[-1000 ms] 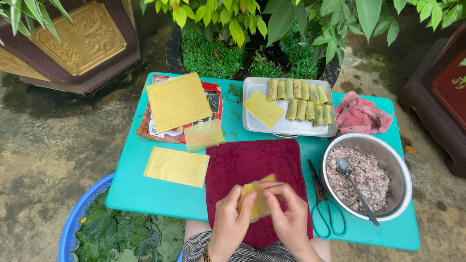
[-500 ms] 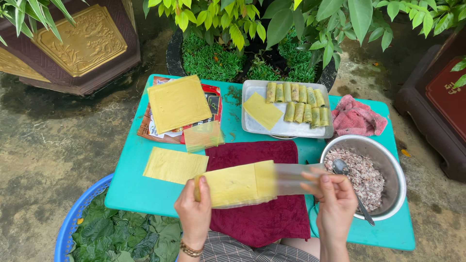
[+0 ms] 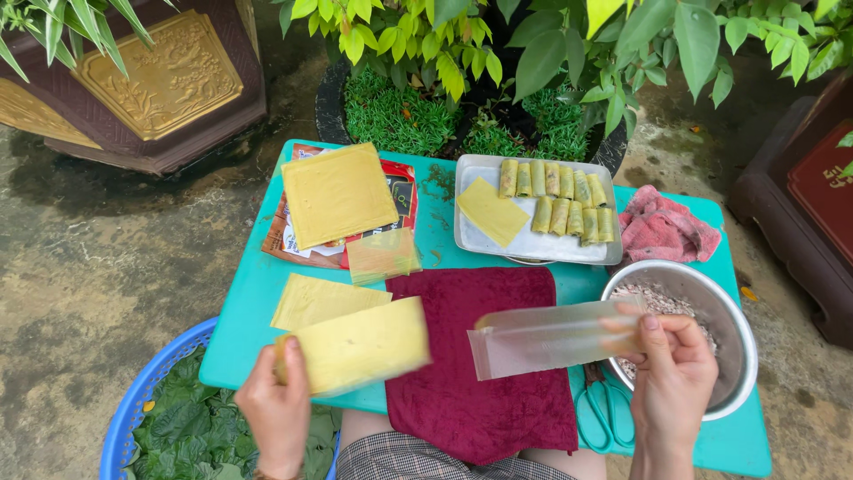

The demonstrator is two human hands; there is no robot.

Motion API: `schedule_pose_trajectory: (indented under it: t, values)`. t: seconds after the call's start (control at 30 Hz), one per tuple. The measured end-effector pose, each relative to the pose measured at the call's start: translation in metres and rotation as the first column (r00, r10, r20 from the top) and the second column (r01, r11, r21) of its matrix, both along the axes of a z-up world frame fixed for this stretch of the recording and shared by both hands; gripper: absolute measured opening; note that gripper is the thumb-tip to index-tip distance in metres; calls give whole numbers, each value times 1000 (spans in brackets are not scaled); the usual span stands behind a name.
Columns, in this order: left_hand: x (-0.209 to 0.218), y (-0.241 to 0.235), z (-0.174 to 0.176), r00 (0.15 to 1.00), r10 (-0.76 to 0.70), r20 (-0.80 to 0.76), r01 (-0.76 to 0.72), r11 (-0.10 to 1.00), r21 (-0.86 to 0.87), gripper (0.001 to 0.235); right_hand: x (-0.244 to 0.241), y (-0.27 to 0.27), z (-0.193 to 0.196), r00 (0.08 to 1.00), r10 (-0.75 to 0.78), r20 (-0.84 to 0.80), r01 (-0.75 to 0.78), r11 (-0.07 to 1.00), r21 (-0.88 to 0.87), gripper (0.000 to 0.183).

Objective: The person prepares spring rolls by placing a leaf and a scoop of meat filling onto a square wrapper on a towel, rolling it tightly by hand, and placing the finished roll on a tray with others.

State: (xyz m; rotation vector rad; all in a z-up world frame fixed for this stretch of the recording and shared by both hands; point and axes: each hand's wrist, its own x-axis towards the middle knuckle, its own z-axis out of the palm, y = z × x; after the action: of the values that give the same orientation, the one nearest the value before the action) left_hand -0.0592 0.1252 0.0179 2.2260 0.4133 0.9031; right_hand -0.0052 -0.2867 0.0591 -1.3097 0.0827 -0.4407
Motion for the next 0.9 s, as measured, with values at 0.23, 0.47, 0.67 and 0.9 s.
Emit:
schedule_pose_trajectory:
  t: [0.23, 0.47, 0.67, 0.9]
  values:
    - [82, 94, -18, 937, -347, 23, 324, 846, -423, 27, 23, 6, -9, 895, 341, -288, -407, 889, -210, 11]
    - [254, 122, -10, 601, -645, -471, 540, 763, -355, 41, 68, 40, -43, 423, 813, -399, -877, 478, 44, 15]
    - [327, 109, -40, 510, -395, -764, 671, 738, 67, 47, 120, 76, -106, 369, 676, -638, -892, 450, -38, 12]
    - [360, 108, -54, 847, -394, -358, 518, 762, 388, 37, 129, 90, -127, 632, 511, -583, -771, 495, -401, 10]
